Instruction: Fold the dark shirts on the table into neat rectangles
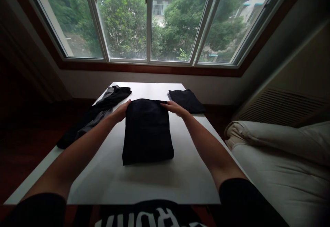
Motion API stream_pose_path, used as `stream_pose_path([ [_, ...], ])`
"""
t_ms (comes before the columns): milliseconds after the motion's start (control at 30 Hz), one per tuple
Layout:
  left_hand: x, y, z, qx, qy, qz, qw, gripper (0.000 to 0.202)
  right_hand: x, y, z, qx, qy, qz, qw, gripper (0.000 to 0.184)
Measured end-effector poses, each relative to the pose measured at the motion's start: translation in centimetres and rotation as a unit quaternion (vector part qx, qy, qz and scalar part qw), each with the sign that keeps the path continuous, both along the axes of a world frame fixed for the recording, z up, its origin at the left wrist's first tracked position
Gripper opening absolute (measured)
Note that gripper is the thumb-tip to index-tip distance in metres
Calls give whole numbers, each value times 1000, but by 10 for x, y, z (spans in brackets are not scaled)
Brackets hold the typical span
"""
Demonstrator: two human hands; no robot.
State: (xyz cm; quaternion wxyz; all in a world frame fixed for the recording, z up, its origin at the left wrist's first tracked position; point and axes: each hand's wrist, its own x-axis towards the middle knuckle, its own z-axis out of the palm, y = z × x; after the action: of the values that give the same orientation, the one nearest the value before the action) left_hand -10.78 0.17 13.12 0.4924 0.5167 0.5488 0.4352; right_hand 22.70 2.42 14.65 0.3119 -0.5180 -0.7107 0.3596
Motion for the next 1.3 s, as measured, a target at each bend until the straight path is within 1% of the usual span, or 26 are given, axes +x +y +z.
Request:
stream_pose_path([
  [33, 1, 12, -12, 9, 70, 47, 996, 44, -8, 7, -8, -3, -31, -37, 999, 31],
  [67, -1, 19, -26, 6, 136, 89, 987, 43, -13, 10, -19, -5, -59, -69, 996, 29],
  [100, -3, 22, -41, 7, 172, 108, 979, 46, -15, 9, -31, -4, -85, -91, 992, 26],
  [133, -7, 23, -56, 18, 211, 113, 971, 49, -16, 4, -45, 3, -110, -107, 988, 25],
  [200, -14, 18, -81, 66, 297, 92, 948, 55, -16, -10, -71, 35, -182, -116, 976, 25],
  [233, -17, 14, -90, 94, 336, 76, 934, 55, -16, -19, -82, 53, -208, -117, 970, 28],
  [267, -19, 11, -98, 121, 368, 61, 920, 55, -17, -27, -91, 71, -229, -116, 964, 31],
  [333, -19, 6, -107, 155, 400, 43, 902, 53, -21, -39, -103, 92, -250, -114, 957, 38],
  [400, -17, 7, -109, 171, 413, 41, 894, 52, -26, -44, -108, 94, -260, -115, 954, 43],
  [467, -13, 14, -109, 164, 415, 54, 893, 51, -30, -40, -110, 93, -249, -122, 956, 49],
  [567, -7, 30, -106, 124, 387, 86, 910, 47, -34, -19, -109, 104, -199, -124, 967, 56],
  [667, -1, 45, -101, 93, 349, 110, 926, 38, -35, 10, -106, 101, -147, -122, 976, 47],
  [733, 3, 51, -98, 94, 340, 118, 928, 35, -35, 26, -104, 86, -126, -107, 983, 39],
  [833, 10, 53, -93, 111, 328, 121, 930, 32, -35, 40, -105, 68, -99, -71, 990, 32],
  [900, 14, 55, -89, 130, 313, 119, 933, 31, -34, 46, -108, 79, -76, -93, 990, 34],
  [967, 18, 58, -87, 141, 311, 121, 932, 33, -31, 49, -111, 101, -49, -138, 984, 36],
  [1033, 21, 61, -86, 135, 328, 130, 926, 37, -27, 52, -113, 110, -38, -160, 980, 38],
  [1100, 23, 62, -87, 119, 348, 135, 920, 45, -24, 52, -113, 106, -44, -155, 981, 36],
  [1167, 25, 57, -88, 118, 370, 136, 911, 54, -23, 49, -111, 105, -55, -148, 982, 33],
  [1233, 27, 45, -89, 152, 420, 135, 885, 61, -24, 39, -107, 148, -65, -160, 974, 31],
  [1267, 28, 37, -90, 180, 449, 124, 866, 63, -26, 32, -105, 183, -71, -164, 967, 30],
  [1300, 30, 27, -91, 210, 476, 101, 848, 62, -29, 23, -104, 220, -79, -157, 959, 29],
])
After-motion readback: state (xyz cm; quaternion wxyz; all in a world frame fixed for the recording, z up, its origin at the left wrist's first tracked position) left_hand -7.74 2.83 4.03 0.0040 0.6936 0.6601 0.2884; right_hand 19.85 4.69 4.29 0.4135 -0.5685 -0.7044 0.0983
